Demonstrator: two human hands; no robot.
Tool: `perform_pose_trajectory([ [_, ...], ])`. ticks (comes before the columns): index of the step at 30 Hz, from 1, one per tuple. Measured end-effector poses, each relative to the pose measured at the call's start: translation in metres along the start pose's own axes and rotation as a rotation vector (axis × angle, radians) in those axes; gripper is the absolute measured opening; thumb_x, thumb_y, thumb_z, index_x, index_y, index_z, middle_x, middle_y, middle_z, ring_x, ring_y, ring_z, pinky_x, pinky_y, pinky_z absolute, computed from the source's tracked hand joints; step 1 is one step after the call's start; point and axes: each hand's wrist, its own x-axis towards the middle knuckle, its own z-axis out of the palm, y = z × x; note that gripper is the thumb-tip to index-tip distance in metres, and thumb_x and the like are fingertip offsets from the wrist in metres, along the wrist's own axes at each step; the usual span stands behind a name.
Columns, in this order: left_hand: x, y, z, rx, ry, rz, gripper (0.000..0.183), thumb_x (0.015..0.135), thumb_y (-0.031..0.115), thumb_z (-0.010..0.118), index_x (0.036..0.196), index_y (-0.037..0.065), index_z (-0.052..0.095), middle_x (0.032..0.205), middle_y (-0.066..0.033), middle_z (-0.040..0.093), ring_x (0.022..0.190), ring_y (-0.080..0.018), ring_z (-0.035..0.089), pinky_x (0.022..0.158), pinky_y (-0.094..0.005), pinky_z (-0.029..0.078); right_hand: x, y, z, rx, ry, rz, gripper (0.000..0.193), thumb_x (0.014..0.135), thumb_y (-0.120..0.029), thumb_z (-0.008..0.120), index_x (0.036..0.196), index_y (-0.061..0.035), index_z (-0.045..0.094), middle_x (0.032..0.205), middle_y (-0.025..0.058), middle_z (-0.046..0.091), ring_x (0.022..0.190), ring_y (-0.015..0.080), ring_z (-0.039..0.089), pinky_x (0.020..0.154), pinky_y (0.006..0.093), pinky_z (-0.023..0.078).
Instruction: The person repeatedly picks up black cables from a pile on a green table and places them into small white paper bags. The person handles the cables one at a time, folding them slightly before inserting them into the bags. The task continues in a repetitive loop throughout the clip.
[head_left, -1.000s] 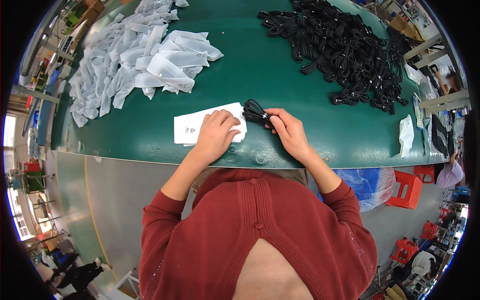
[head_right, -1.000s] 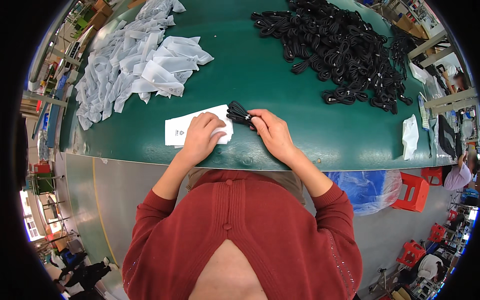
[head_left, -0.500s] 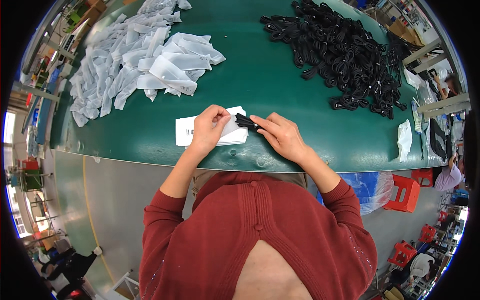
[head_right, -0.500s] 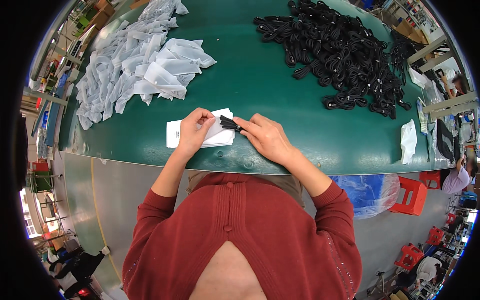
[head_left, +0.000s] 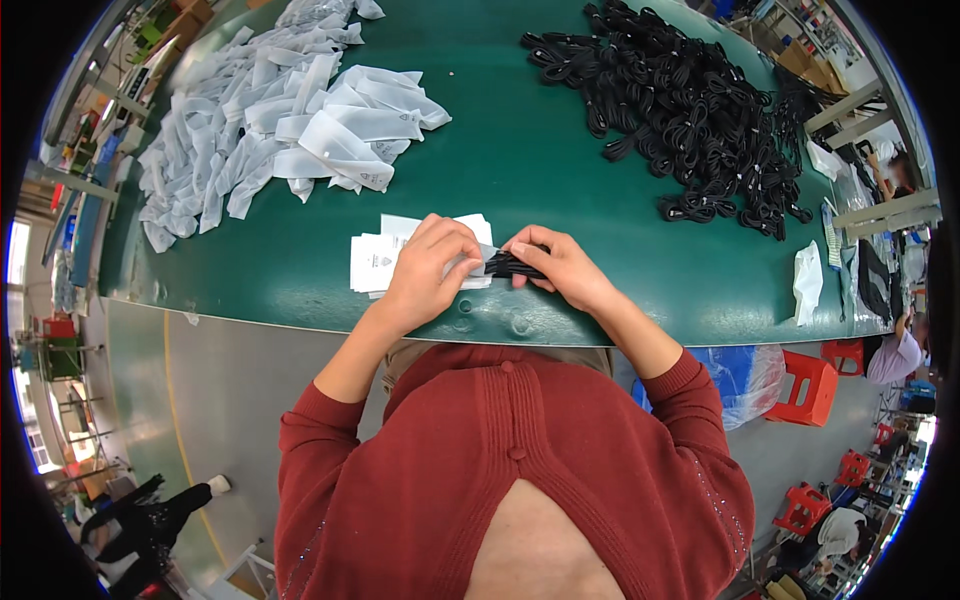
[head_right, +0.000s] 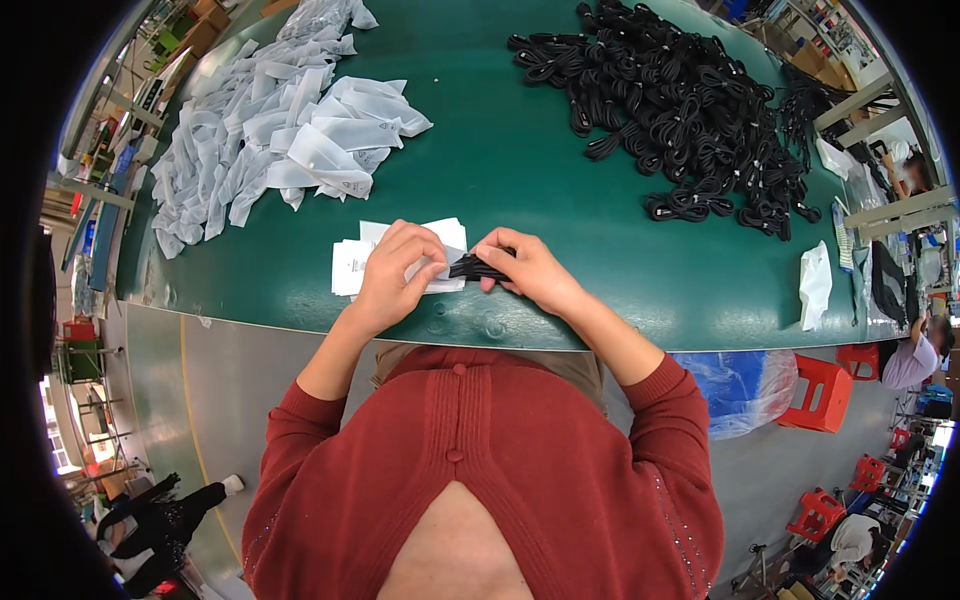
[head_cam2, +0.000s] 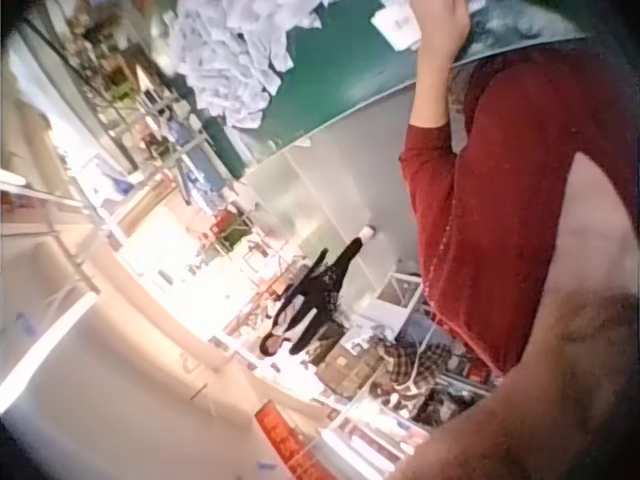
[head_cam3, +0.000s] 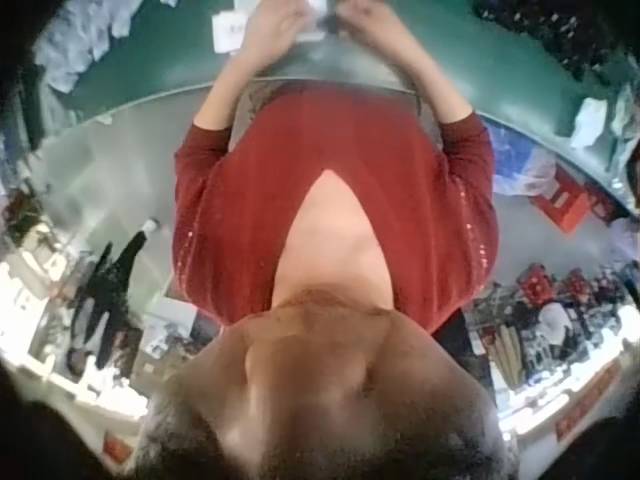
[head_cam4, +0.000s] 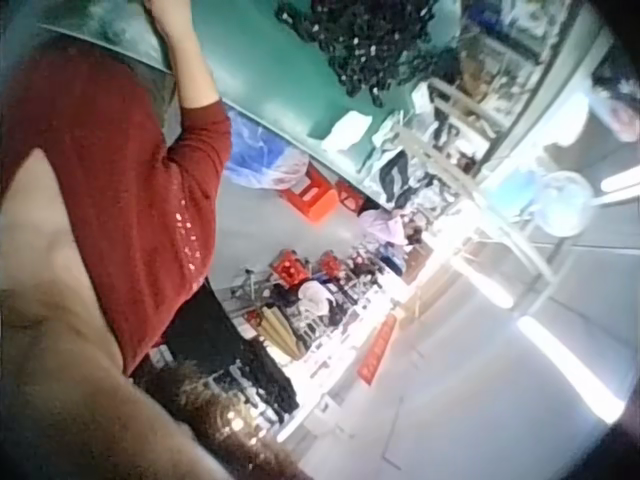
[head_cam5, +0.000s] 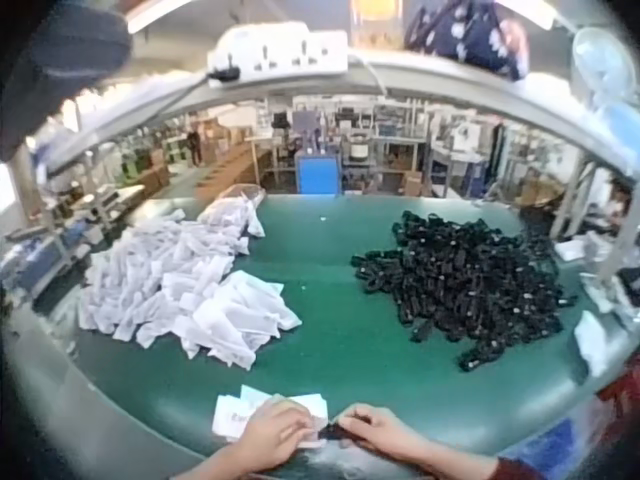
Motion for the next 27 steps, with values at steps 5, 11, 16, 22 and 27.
perform_pose_trajectory([
  [5, 0.01, -0.004, -0.003, -0.035, 0.141, -0.004, 0.011, 0.077, 0.001, 0.069, 0.084, 0.004, 0.061, 0.095, -0.0107, 0.063, 0.091, -0.0309, 0.056, 0.082, -0.0398, 0.046, -0.002, -0.015, 0.019, -0.299, 0.126, -0.463, 0.023, 0.092, -0.011, 0.067, 0.115, -0.0056, 0.065, 0.104, 0.0071, 0.058, 0.095, 0.0138, 0.057, 0.08, 0.0247, 0.047],
  [11, 0.037, -0.001, -0.012, -0.607, 0.222, -0.182, 0.004, 0.091, 0.007, 0.065, 0.09, 0.005, 0.062, 0.108, -0.0081, 0.062, 0.101, -0.0155, 0.057, 0.089, -0.0309, 0.046, 0.027, -0.033, 0.03, 0.03, 0.281, -0.751, 0.04, 0.085, 0.004, 0.07, 0.12, -0.0006, 0.051, 0.119, 0.0095, 0.049, 0.092, 0.0125, 0.056, 0.076, 0.0262, 0.049],
  [16, 0.057, -0.013, -0.02, -1.168, 0.25, -0.254, 0.009, 0.097, 0.013, 0.062, 0.098, 0.004, 0.062, 0.109, -0.0067, 0.061, 0.107, -0.0158, 0.058, 0.094, -0.0303, 0.047, 0.036, -0.063, 0.041, -0.639, 0.271, -0.894, 0.019, 0.084, -0.003, 0.072, 0.1, 0.0003, 0.062, 0.104, 0.0143, 0.055, 0.073, 0.0183, 0.057, 0.059, 0.0264, 0.047],
  [22, 0.057, -0.035, -0.063, -0.964, 0.361, -0.294, 0.021, 0.097, 0.021, 0.064, 0.104, 0.001, 0.065, 0.105, -0.0069, 0.065, 0.096, -0.0161, 0.064, 0.088, -0.0329, 0.052, 0.062, -0.066, 0.039, 0.014, 0.24, -0.642, 0.014, 0.1, -0.01, 0.055, 0.095, 0.002, 0.06, 0.091, 0.0066, 0.059, 0.069, 0.0108, 0.055, 0.064, 0.0255, 0.047],
  [27, 0.033, -0.167, -0.151, -0.289, 0.721, -0.424, 0.022, 0.092, 0.02, 0.067, 0.101, 0.0, 0.07, 0.086, -0.0065, 0.07, 0.077, -0.0135, 0.064, 0.073, -0.0289, 0.051, 0.107, -0.089, 0.023, 0.086, 0.22, -0.65, 0.029, 0.103, -0.018, 0.053, 0.123, 0.0019, 0.055, 0.102, 0.0074, 0.062, 0.082, 0.0111, 0.06, 0.07, 0.0254, 0.048],
])
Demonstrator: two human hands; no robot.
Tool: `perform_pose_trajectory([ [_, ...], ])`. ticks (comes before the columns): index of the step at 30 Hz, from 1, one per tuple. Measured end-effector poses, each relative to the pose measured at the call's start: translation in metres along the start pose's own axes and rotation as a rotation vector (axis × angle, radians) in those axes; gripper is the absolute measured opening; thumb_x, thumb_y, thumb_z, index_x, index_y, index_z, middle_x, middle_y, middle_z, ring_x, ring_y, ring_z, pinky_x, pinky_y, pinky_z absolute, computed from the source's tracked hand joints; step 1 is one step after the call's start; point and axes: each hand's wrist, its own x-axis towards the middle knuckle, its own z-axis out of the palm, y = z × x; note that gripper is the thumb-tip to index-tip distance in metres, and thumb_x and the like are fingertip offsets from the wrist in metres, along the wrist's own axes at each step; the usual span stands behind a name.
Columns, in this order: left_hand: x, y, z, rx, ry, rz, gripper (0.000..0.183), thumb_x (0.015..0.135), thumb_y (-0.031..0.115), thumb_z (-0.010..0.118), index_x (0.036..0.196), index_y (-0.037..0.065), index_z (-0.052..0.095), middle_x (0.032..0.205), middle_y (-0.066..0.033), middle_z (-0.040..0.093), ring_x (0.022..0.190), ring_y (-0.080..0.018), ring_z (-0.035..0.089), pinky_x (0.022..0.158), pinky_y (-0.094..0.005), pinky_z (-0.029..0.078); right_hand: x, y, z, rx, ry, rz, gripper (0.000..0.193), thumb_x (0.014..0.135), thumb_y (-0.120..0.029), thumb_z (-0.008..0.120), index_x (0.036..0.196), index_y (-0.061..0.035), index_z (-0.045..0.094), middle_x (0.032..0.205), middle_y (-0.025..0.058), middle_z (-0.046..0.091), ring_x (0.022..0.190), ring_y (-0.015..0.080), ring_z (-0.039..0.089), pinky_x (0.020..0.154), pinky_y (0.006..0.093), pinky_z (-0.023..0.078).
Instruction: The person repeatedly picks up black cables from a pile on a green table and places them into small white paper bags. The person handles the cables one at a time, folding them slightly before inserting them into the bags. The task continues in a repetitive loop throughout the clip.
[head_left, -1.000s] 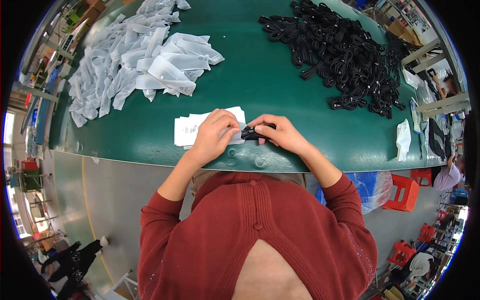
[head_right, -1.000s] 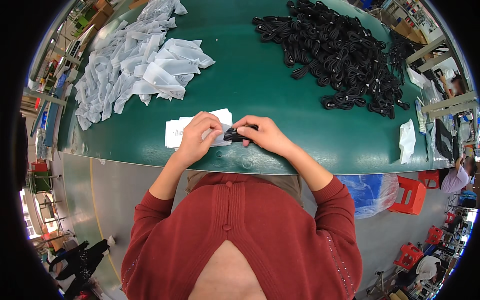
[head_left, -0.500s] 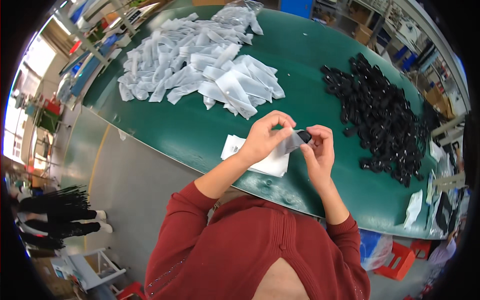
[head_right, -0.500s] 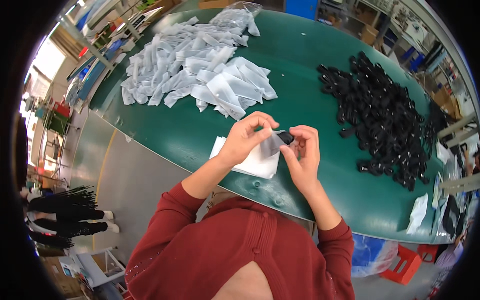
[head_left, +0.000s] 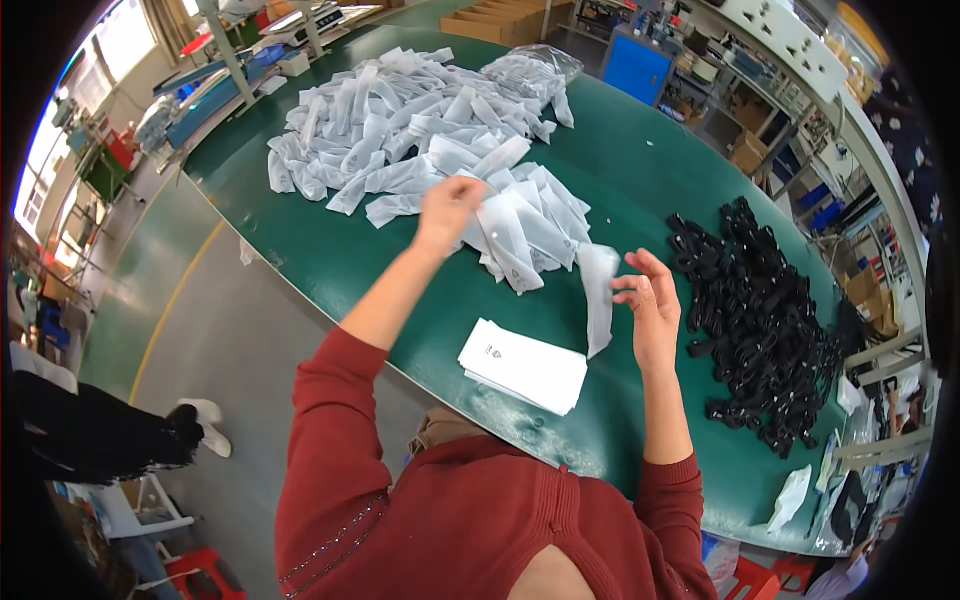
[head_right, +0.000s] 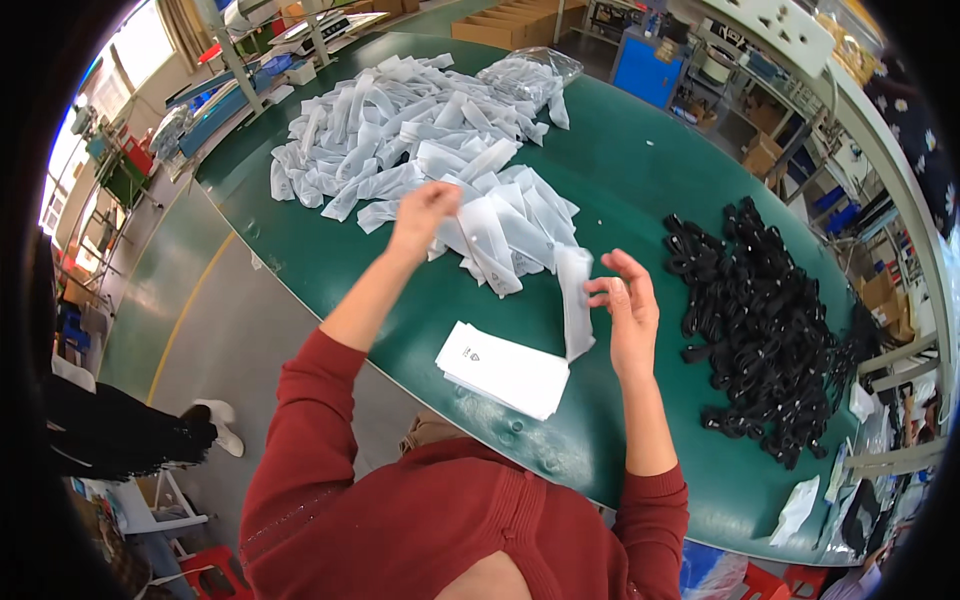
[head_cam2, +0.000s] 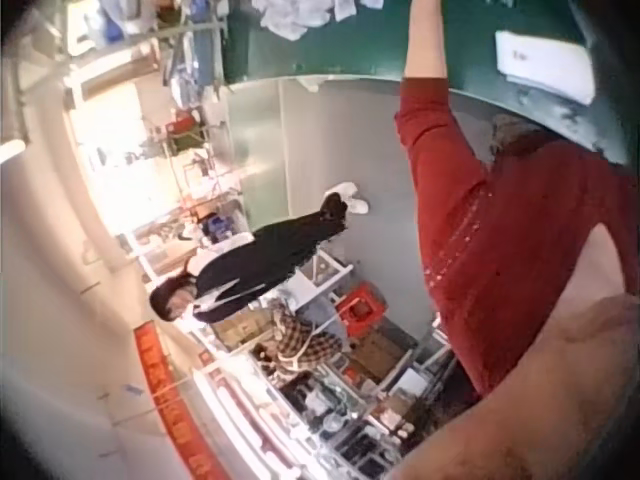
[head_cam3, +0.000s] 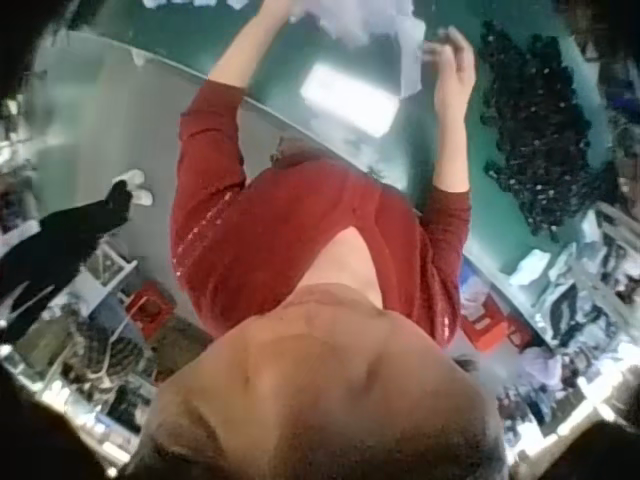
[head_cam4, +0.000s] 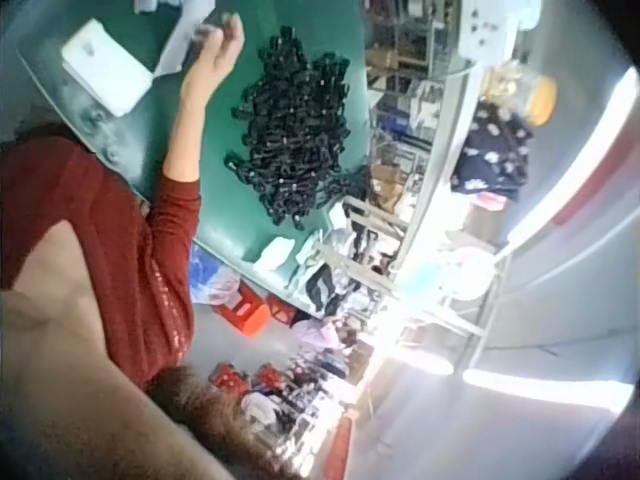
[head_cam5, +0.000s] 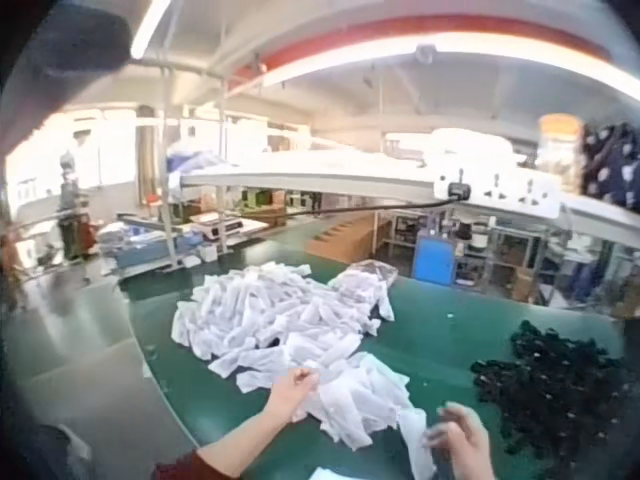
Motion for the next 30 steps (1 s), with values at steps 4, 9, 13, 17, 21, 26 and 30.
perform_pose_trajectory([
  [4, 0.071, -0.06, -0.077, 0.564, 0.343, 0.146, 0.014, 0.087, 0.017, 0.069, 0.094, 0.006, 0.075, 0.09, -0.015, 0.072, 0.08, -0.0268, 0.068, 0.072, -0.036, 0.053, 0.011, 0.057, -0.025, -0.332, 0.043, 0.11, 0.032, 0.099, -0.01, 0.055, 0.129, -0.0001, 0.052, 0.117, 0.0093, 0.059, 0.092, 0.0148, 0.063, 0.081, 0.029, 0.051],
  [9, 0.116, -0.09, -0.116, 0.905, 0.294, 0.078, 0.015, 0.087, 0.019, 0.066, 0.093, 0.008, 0.075, 0.101, -0.0171, 0.071, 0.096, -0.0355, 0.067, 0.081, -0.0452, 0.053, -0.004, 0.114, -0.04, -0.578, 0.224, 0.043, 0.013, 0.092, -0.002, 0.058, 0.103, 0.0019, 0.065, 0.096, 0.0094, 0.061, 0.081, 0.0159, 0.059, 0.073, 0.0289, 0.049],
  [13, 0.137, -0.083, -0.105, 1.132, 0.122, -0.254, 0.029, 0.086, 0.032, 0.068, 0.097, 0.006, 0.074, 0.106, -0.0205, 0.07, 0.101, -0.0366, 0.067, 0.086, -0.0478, 0.053, -0.004, 0.107, -0.036, -0.73, 0.187, 0.024, 0.011, 0.092, -0.002, 0.057, 0.099, 0.0009, 0.065, 0.091, 0.0071, 0.06, 0.076, 0.0142, 0.056, 0.067, 0.0276, 0.046],
  [17, 0.149, -0.092, -0.088, 1.101, 0.282, -0.362, 0.04, 0.082, 0.039, 0.07, 0.099, 0.004, 0.073, 0.107, -0.0196, 0.071, 0.101, -0.0371, 0.068, 0.087, -0.0473, 0.053, -0.004, 0.106, -0.035, -0.755, 0.163, 0.012, 0.009, 0.094, -0.003, 0.057, 0.097, 0.0001, 0.064, 0.088, 0.0036, 0.059, 0.072, 0.0111, 0.054, 0.064, 0.0254, 0.043],
  [21, 0.165, -0.113, -0.082, 0.971, 0.333, -0.373, 0.042, 0.083, 0.04, 0.07, 0.101, 0.002, 0.073, 0.104, -0.0221, 0.071, 0.103, -0.0399, 0.067, 0.089, -0.0477, 0.053, -0.003, 0.101, -0.03, -0.748, 0.137, -0.017, 0.008, 0.09, 0.001, 0.058, 0.092, 0.001, 0.066, 0.091, 0.0079, 0.06, 0.073, 0.0149, 0.055, 0.061, 0.0276, 0.043],
  [26, 0.165, -0.119, -0.089, 0.841, 0.309, -0.095, 0.034, 0.079, 0.03, 0.071, 0.102, 0.006, 0.074, 0.099, -0.0221, 0.071, 0.098, -0.0398, 0.066, 0.086, -0.0473, 0.052, 0.0, 0.097, -0.026, -0.729, 0.145, -0.025, 0.007, 0.089, 0.002, 0.059, 0.09, 0.001, 0.066, 0.09, 0.0075, 0.06, 0.07, 0.0144, 0.055, 0.061, 0.027, 0.043],
  [30, 0.163, -0.087, -0.1, 0.872, 0.291, 0.09, 0.03, 0.075, 0.023, 0.071, 0.097, 0.003, 0.074, 0.096, -0.0229, 0.07, 0.09, -0.0399, 0.066, 0.083, -0.0463, 0.052, 0.0, 0.098, -0.027, -0.727, 0.153, -0.033, 0.007, 0.089, 0.002, 0.059, 0.09, 0.0009, 0.066, 0.09, 0.0074, 0.059, 0.07, 0.0143, 0.055, 0.062, 0.027, 0.044],
])
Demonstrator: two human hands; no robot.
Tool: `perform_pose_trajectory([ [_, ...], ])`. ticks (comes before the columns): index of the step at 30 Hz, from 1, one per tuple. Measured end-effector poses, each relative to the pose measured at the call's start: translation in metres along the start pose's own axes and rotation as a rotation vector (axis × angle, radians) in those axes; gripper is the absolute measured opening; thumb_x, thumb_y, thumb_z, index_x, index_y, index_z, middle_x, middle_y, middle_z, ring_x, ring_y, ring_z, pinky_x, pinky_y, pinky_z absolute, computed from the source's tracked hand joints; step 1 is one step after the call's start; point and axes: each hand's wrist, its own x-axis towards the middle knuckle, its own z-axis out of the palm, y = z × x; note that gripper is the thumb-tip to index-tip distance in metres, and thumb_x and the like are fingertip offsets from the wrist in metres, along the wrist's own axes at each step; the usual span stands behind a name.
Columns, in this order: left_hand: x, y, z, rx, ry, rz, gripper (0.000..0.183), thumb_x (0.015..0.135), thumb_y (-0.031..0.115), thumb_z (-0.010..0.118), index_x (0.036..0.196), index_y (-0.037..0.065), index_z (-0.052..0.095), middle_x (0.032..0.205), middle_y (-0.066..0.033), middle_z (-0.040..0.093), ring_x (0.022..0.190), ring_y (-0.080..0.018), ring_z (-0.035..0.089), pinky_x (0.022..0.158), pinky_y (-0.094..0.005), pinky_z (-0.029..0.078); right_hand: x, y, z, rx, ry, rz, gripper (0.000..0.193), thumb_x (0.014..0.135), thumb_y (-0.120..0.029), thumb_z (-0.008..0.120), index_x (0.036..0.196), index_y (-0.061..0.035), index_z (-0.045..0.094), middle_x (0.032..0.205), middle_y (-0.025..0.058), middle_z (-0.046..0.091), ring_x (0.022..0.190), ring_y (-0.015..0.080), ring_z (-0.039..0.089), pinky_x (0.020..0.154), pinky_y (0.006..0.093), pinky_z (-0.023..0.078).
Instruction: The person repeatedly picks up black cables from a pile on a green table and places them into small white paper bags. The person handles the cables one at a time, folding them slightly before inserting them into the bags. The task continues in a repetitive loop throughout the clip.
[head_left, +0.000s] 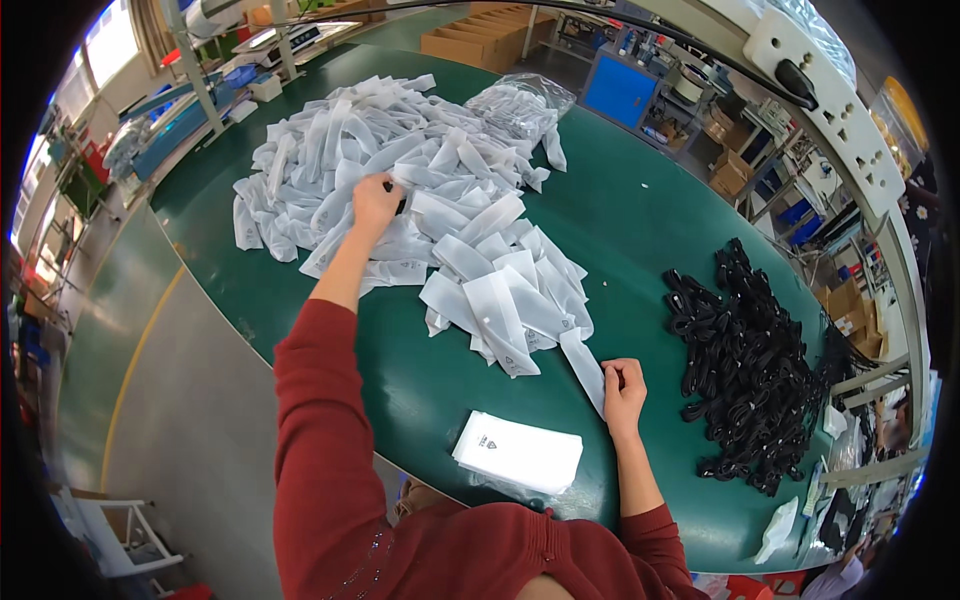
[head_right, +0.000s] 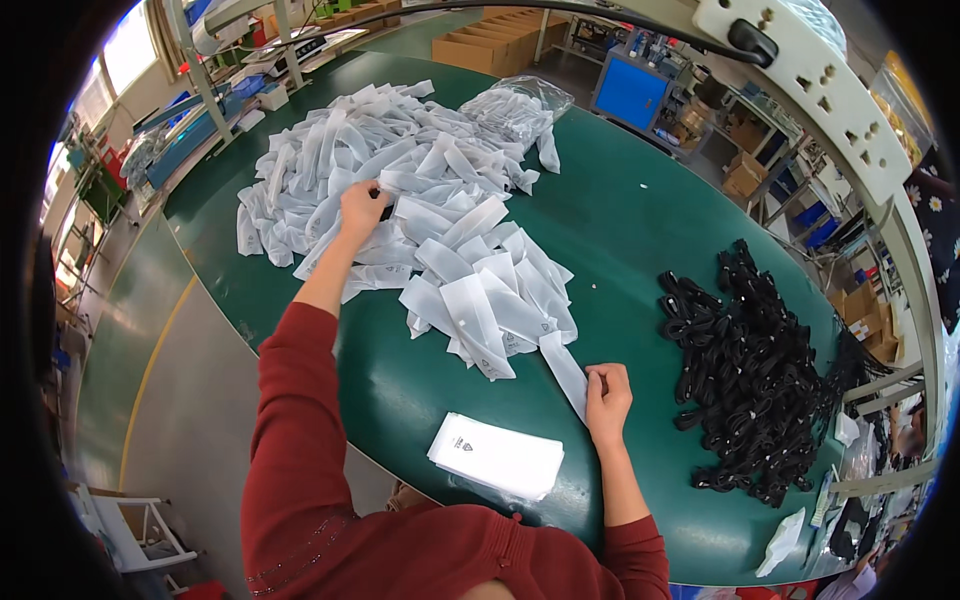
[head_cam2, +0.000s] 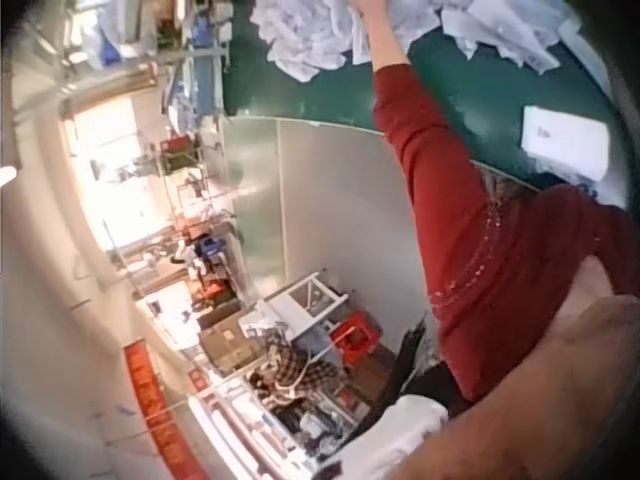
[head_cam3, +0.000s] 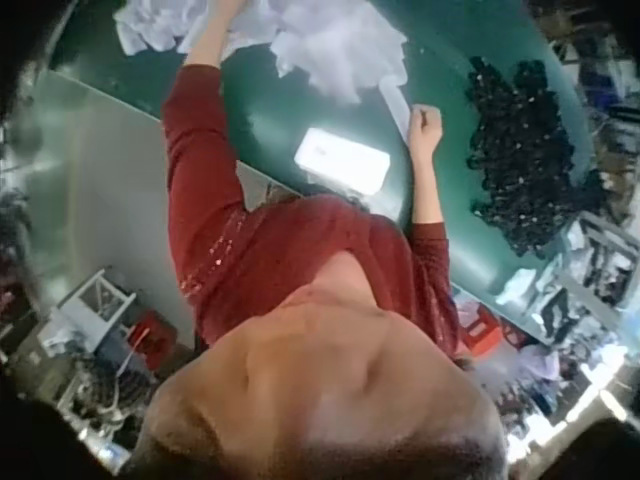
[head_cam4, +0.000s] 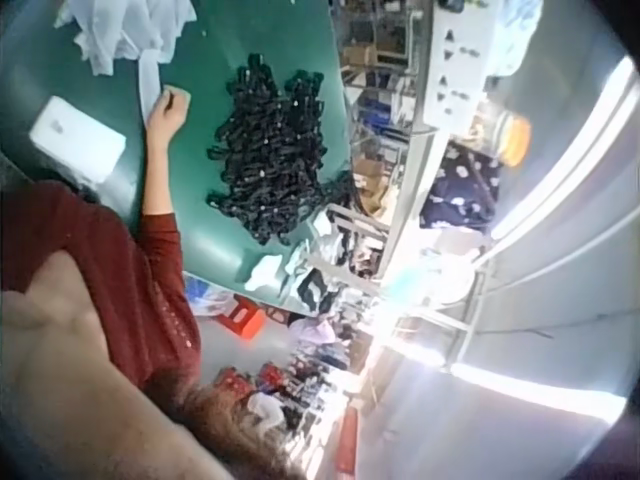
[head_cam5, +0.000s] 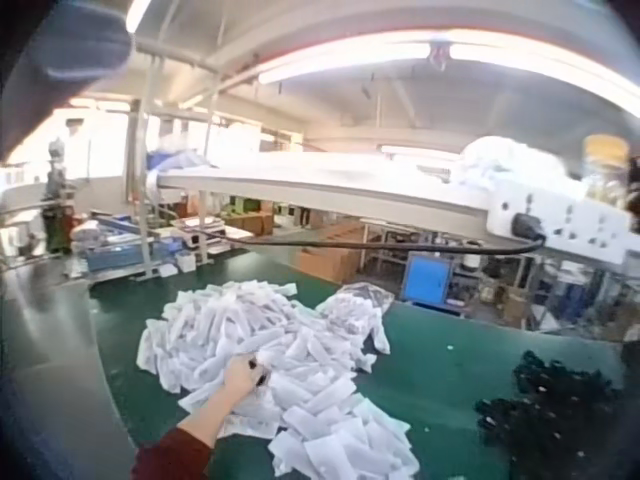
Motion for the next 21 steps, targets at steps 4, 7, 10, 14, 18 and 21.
perform_pose_trajectory([
  [4, 0.008, 0.018, -0.057, 0.033, 0.011, 0.224, 0.026, 0.074, 0.018, 0.069, 0.094, 0.002, 0.073, 0.092, -0.0209, 0.068, 0.087, -0.0392, 0.065, 0.081, -0.0448, 0.052, 0.0, 0.001, 0.001, -0.01, 0.0, -0.013, 0.006, 0.089, 0.002, 0.06, 0.09, 0.0008, 0.066, 0.089, 0.0074, 0.059, 0.069, 0.0142, 0.055, 0.062, 0.0271, 0.044],
  [7, 0.003, 0.058, -0.121, 0.033, -0.17, 0.361, 0.026, 0.074, 0.017, 0.07, 0.095, 0.002, 0.072, 0.088, -0.0177, 0.066, 0.082, -0.036, 0.064, 0.076, -0.0425, 0.051, 0.0, -0.003, 0.0, 0.007, 0.014, 0.011, 0.005, 0.089, 0.001, 0.06, 0.09, 0.0008, 0.066, 0.087, 0.0073, 0.059, 0.07, 0.0143, 0.056, 0.062, 0.027, 0.045],
  [10, -0.02, 0.106, -0.173, -0.076, -0.386, 0.386, 0.025, 0.073, 0.014, 0.072, 0.095, 0.002, 0.07, 0.081, -0.0106, 0.062, 0.071, -0.0236, 0.057, 0.066, -0.0347, 0.046, -0.001, 0.008, 0.0, 0.053, 0.081, -0.026, 0.005, 0.09, 0.0, 0.061, 0.091, 0.0005, 0.065, 0.09, 0.0084, 0.058, 0.07, 0.0135, 0.056, 0.062, 0.0265, 0.046],
  [14, -0.069, 0.16, -0.198, -0.27, -0.649, 0.416, 0.021, 0.073, 0.009, 0.073, 0.092, 0.001, 0.069, 0.078, -0.0019, 0.053, 0.064, -0.0095, 0.043, 0.057, -0.0257, 0.037, 0.013, -0.017, 0.001, -0.174, 0.296, -0.343, 0.019, 0.08, -0.003, 0.07, 0.098, -0.0045, 0.066, 0.106, 0.0149, 0.06, 0.102, 0.0334, 0.059, 0.088, 0.0395, 0.048],
  [18, -0.123, 0.206, -0.199, -0.44, -0.856, 0.477, 0.018, 0.074, 0.005, 0.072, 0.091, 0.002, 0.068, 0.079, 0.001, 0.051, 0.063, -0.0076, 0.042, 0.057, -0.0232, 0.035, 0.013, -0.113, -0.003, 0.182, -0.052, -0.491, 0.045, 0.078, -0.013, 0.077, 0.119, -0.0052, 0.063, 0.122, 0.016, 0.06, 0.113, 0.0329, 0.058, 0.093, 0.0403, 0.048],
  [21, -0.147, 0.227, -0.19, -0.537, -0.937, 0.454, 0.027, 0.078, 0.002, 0.072, 0.104, 0.003, 0.064, 0.09, 0.0007, 0.055, 0.072, -0.0058, 0.047, 0.062, -0.0217, 0.04, 0.004, -0.148, 0.0, 0.353, -0.241, -0.371, 0.039, 0.084, -0.017, 0.075, 0.118, -0.003, 0.064, 0.109, 0.0141, 0.066, 0.099, 0.0258, 0.064, 0.086, 0.0352, 0.05],
])
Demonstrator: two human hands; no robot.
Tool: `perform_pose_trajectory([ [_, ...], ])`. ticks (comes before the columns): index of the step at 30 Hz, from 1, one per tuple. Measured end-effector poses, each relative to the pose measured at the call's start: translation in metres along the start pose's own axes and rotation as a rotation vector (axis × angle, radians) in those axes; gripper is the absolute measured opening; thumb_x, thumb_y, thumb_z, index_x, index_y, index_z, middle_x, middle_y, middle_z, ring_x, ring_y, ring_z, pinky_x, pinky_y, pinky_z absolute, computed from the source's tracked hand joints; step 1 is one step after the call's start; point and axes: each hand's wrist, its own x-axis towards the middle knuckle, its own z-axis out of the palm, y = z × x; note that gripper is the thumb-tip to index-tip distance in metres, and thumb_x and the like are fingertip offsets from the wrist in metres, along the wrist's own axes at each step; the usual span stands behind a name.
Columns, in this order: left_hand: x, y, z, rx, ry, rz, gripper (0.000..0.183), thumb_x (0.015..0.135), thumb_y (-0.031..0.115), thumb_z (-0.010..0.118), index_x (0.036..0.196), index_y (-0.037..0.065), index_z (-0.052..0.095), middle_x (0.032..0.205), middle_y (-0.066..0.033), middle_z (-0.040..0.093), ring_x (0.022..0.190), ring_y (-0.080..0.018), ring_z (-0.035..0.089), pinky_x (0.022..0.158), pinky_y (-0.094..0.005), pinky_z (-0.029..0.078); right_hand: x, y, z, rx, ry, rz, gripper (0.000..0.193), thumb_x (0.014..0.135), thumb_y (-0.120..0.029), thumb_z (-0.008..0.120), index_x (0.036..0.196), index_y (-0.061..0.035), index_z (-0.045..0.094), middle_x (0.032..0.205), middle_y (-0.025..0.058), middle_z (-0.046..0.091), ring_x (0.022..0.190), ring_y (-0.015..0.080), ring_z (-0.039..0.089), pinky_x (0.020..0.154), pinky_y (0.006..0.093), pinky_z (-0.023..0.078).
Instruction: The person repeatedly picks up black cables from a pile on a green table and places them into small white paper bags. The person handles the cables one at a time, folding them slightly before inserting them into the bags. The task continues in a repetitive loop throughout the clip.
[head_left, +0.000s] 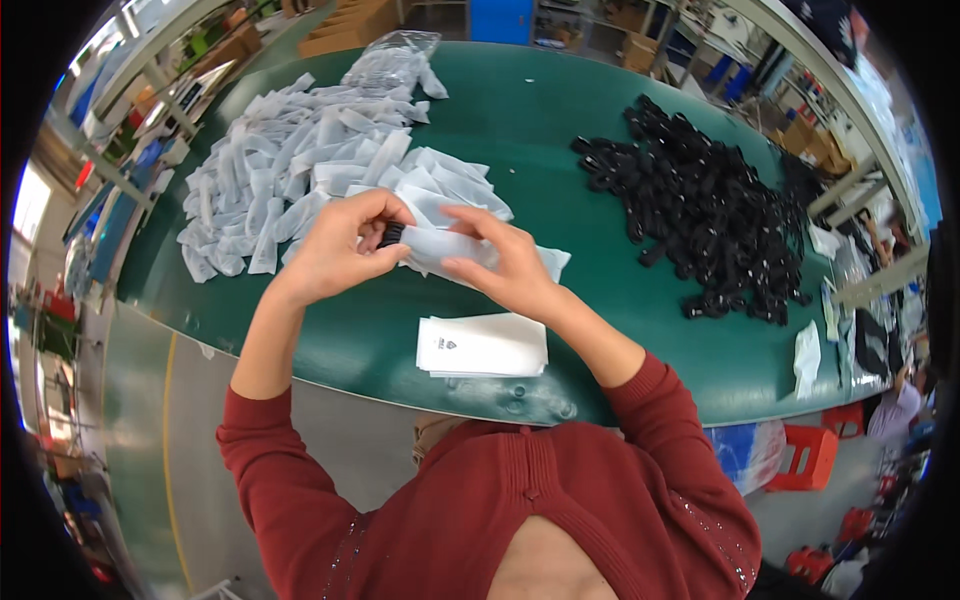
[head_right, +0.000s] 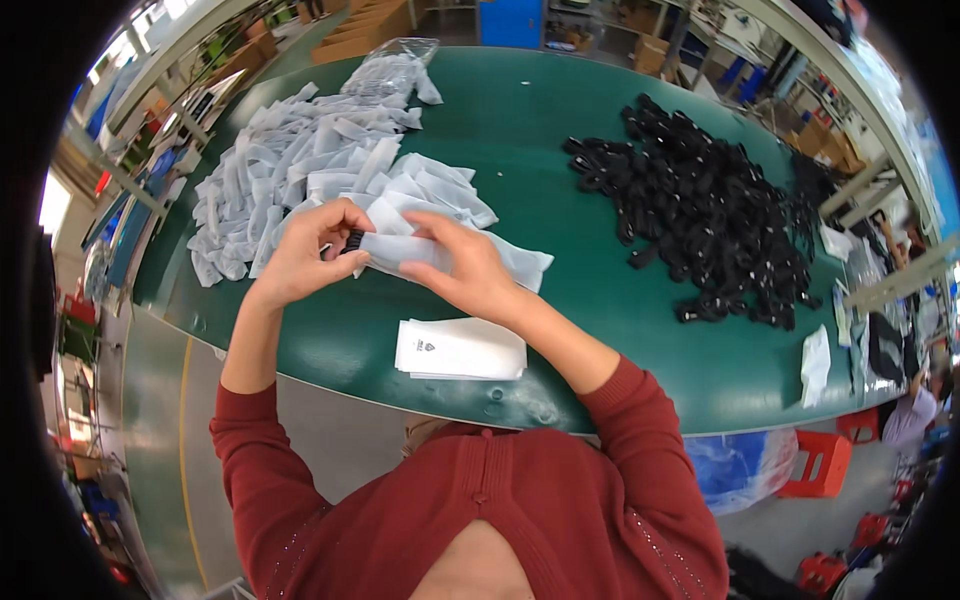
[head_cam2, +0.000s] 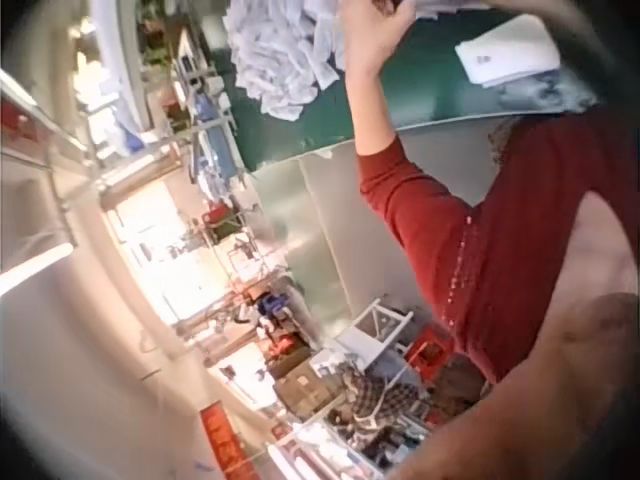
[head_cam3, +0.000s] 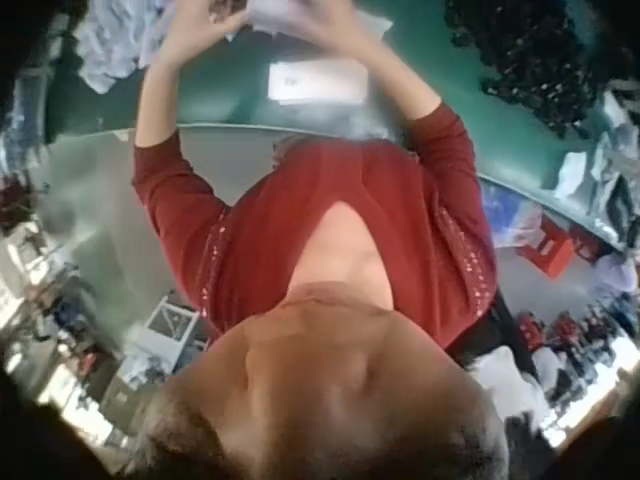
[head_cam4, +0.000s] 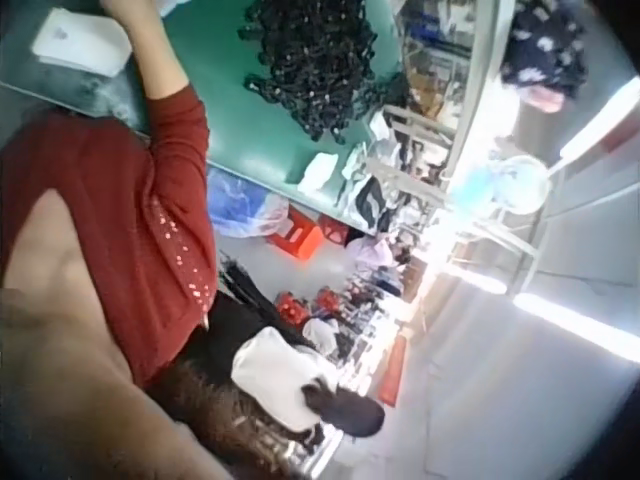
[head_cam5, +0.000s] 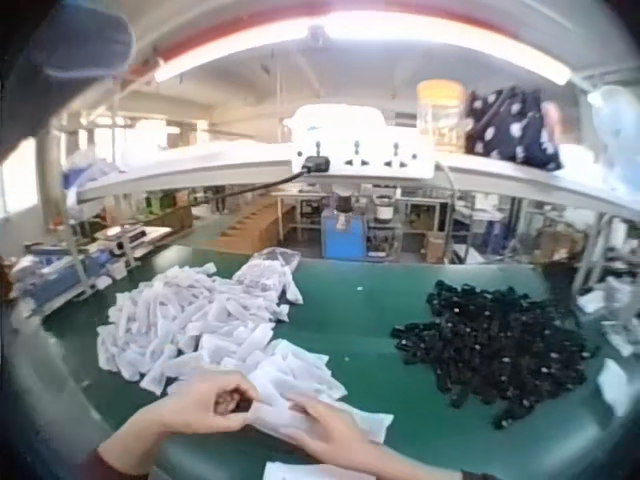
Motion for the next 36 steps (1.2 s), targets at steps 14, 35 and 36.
perform_pose_trajectory([
  [14, 0.016, -0.002, 0.113, -0.098, 0.341, 0.295, 0.011, 0.087, -0.001, 0.063, 0.099, 0.001, 0.064, 0.116, -0.0106, 0.062, 0.093, -0.0156, 0.061, 0.071, -0.0265, 0.05, -0.052, 0.0, -0.011, 0.187, 0.297, 0.197, 0.016, 0.088, -0.012, 0.072, 0.093, -0.0011, 0.061, 0.089, 0.0047, 0.058, 0.084, 0.0142, 0.057, 0.073, 0.0281, 0.047],
  [35, 0.111, -0.09, -0.076, 0.806, 0.826, 0.084, 0.028, 0.092, 0.017, 0.065, 0.115, 0.001, 0.06, 0.095, -0.0191, 0.07, 0.09, -0.0393, 0.066, 0.078, -0.0436, 0.051, -0.061, 0.144, -0.203, -1.115, 0.423, 0.277, 0.045, 0.079, -0.047, 0.075, 0.108, -0.0125, 0.068, 0.117, 0.0146, 0.057, 0.111, 0.0356, 0.051, 0.09, 0.0522, 0.043],
  [36, 0.111, -0.104, -0.087, 0.869, 0.844, 0.087, 0.033, 0.092, 0.019, 0.065, 0.118, 0.0, 0.059, 0.098, -0.0189, 0.07, 0.092, -0.0391, 0.065, 0.08, -0.0435, 0.051, -0.056, 0.151, -0.216, -1.206, 0.415, 0.274, 0.05, 0.078, -0.049, 0.075, 0.112, -0.0128, 0.068, 0.121, 0.015, 0.056, 0.115, 0.0359, 0.05, 0.093, 0.0535, 0.041],
])
